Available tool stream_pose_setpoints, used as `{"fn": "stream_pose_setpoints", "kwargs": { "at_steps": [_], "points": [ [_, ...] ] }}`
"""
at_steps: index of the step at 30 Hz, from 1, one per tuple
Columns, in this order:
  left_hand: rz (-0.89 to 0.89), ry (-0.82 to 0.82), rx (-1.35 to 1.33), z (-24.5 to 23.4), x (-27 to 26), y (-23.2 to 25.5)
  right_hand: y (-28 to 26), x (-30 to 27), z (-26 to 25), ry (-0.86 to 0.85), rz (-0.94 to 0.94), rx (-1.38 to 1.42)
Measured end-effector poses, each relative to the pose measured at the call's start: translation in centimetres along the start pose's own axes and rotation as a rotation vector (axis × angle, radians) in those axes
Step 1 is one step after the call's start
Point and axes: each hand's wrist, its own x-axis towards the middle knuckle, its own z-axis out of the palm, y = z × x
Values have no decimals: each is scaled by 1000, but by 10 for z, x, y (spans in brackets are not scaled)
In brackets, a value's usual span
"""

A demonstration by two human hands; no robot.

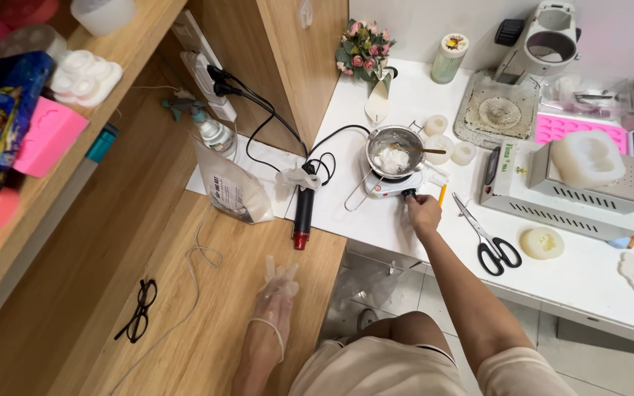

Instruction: Preparing and melting wax in a small pot on a heating plate for candle production.

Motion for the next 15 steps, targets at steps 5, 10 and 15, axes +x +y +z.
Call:
{"fn": "stream_pose_setpoints", "kwargs": {
  "at_steps": [5,10,15],
  "points": [
    [-93,-26,-75,-6,7,29,-6,-3,-5,22,-65,-23],
    [-267,-61,-381,-1,29,42,-4,-19,-17,26,-151,-61],
    [-260,-81,-794,119,66,-49,-63,-190,-66,-349,-506,586]
  ]
}}
